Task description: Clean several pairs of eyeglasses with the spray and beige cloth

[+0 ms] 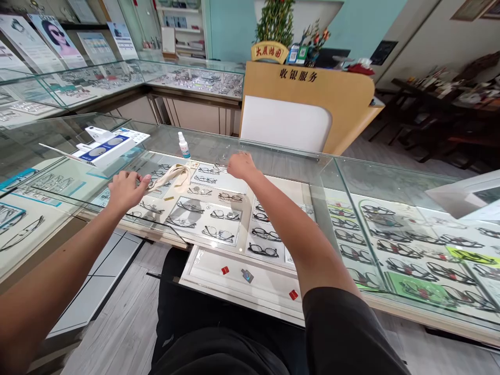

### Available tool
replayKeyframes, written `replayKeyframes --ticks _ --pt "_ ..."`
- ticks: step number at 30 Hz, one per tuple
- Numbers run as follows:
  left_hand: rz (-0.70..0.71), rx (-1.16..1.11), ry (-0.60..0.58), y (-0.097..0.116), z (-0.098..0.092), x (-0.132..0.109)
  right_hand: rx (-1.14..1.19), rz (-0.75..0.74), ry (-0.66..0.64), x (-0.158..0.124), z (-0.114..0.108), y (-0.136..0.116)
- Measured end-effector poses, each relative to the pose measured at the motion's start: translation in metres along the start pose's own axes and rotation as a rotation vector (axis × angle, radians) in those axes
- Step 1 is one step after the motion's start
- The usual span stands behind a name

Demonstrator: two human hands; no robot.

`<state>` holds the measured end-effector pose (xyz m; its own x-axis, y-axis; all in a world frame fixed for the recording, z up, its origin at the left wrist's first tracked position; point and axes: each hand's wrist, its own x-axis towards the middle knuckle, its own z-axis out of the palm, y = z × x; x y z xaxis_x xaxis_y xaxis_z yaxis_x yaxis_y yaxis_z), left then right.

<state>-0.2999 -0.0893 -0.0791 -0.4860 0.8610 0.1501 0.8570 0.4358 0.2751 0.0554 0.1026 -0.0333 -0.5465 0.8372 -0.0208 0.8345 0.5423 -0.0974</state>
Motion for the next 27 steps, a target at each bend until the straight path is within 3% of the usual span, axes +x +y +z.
replayKeyframes --ticks 4,7,10,12,16,20,23,27 --pt "-0.004 -0.001 -0.003 -0.001 0.000 0.000 0.046 0.016 -0.005 -0.012 -0.009 -0.008" --pt "-0.004 -0.004 0.000 -0.001 0.000 0.000 0.110 -0.006 0.000 -0.036 -0.019 -0.020" --pt "-0.001 -0.004 -0.003 -0.001 -0.001 0.000 0.219 -0.075 -0.021 -0.078 -0.031 -0.033" --pt "-0.007 0.001 -0.006 -0.001 -0.001 0.000 0.424 -0.156 -0.067 -0.114 -0.037 -0.042" --pt "-0.012 0.019 -0.001 0.001 -0.002 0.000 0.824 -0.296 -0.284 -0.191 -0.038 -0.059" --pt "-0.008 0.031 -0.012 0.004 -0.004 -0.002 0.907 -0.243 -0.443 -0.251 -0.014 -0.074" --pt "-0.009 0.037 -0.009 0.005 -0.004 -0.003 0.854 -0.174 -0.427 -0.277 0.022 -0.081" --pt "-0.001 0.033 0.005 0.005 -0.004 -0.004 0.773 -0.154 -0.316 -0.285 0.083 -0.083"
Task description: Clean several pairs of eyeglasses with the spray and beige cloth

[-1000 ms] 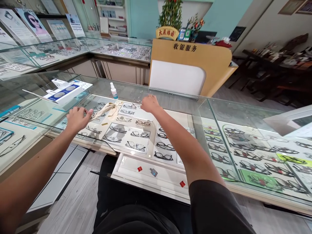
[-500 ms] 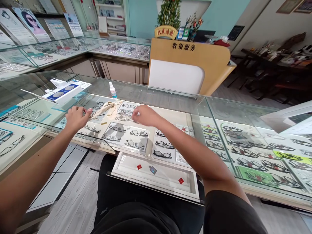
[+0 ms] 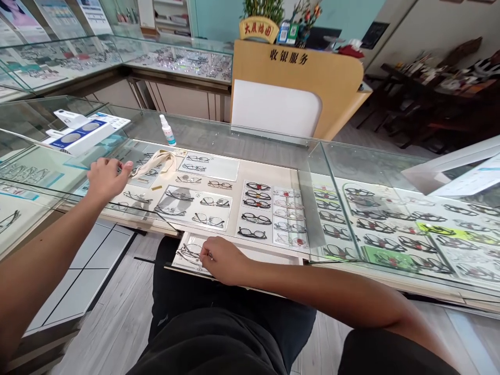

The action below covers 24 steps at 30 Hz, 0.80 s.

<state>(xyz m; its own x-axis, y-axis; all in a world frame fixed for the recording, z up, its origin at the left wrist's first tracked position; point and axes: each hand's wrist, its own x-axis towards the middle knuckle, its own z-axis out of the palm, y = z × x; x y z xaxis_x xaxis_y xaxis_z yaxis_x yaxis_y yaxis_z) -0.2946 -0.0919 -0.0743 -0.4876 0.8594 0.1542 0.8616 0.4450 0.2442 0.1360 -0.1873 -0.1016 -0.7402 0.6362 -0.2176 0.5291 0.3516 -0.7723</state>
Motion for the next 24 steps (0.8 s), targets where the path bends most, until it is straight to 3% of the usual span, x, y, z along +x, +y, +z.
replayKeyframes --ticks 3,6,11,16,20,24 --pt "0.010 -0.009 -0.009 0.000 -0.001 -0.001 -0.111 -0.132 0.122 0.023 0.022 0.033" --pt "0.019 -0.027 -0.031 0.001 -0.003 -0.001 -0.167 -0.213 0.269 0.061 0.031 0.062" --pt "0.023 -0.049 -0.031 -0.001 -0.003 0.000 -0.178 -0.238 0.457 0.129 0.029 0.095" --pt "0.008 -0.045 -0.045 -0.002 -0.001 0.001 -0.226 -0.183 0.605 0.170 0.027 0.108" --pt "0.001 -0.020 -0.049 -0.003 0.000 0.002 -0.304 -0.118 0.638 0.212 0.005 0.112" --pt "-0.005 0.007 -0.055 -0.004 0.000 0.004 -0.409 -0.061 0.594 0.260 -0.045 0.123"
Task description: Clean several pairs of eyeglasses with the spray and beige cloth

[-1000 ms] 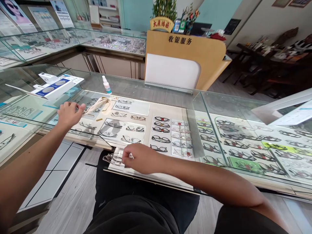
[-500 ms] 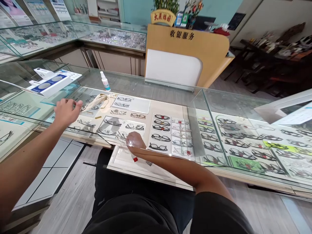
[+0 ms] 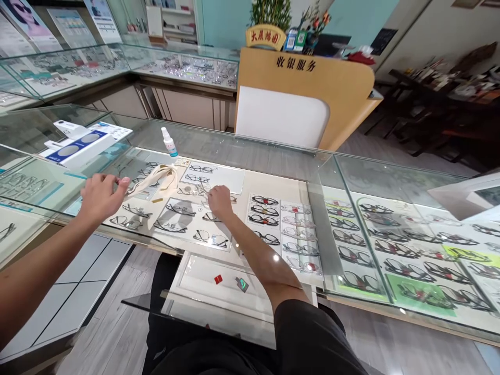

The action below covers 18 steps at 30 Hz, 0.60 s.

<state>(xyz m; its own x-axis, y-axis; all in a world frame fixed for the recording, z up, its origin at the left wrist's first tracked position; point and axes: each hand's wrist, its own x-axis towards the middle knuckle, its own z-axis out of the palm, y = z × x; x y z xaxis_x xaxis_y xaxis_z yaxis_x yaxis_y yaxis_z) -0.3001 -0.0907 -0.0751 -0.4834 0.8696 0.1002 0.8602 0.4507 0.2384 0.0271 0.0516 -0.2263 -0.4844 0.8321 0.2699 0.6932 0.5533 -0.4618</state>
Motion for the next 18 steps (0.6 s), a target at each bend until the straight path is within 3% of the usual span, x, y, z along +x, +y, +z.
replayKeyframes --ticks 4,9,18 --pt "-0.017 0.024 -0.001 -0.003 0.002 0.002 -0.134 0.070 -0.029 0.041 -0.017 0.039" --pt "-0.028 0.041 -0.010 -0.005 0.004 0.004 -0.236 0.130 -0.058 0.057 -0.029 0.077" --pt "-0.067 0.092 -0.008 -0.005 0.003 0.006 -0.270 0.086 -0.122 0.085 -0.016 0.103"
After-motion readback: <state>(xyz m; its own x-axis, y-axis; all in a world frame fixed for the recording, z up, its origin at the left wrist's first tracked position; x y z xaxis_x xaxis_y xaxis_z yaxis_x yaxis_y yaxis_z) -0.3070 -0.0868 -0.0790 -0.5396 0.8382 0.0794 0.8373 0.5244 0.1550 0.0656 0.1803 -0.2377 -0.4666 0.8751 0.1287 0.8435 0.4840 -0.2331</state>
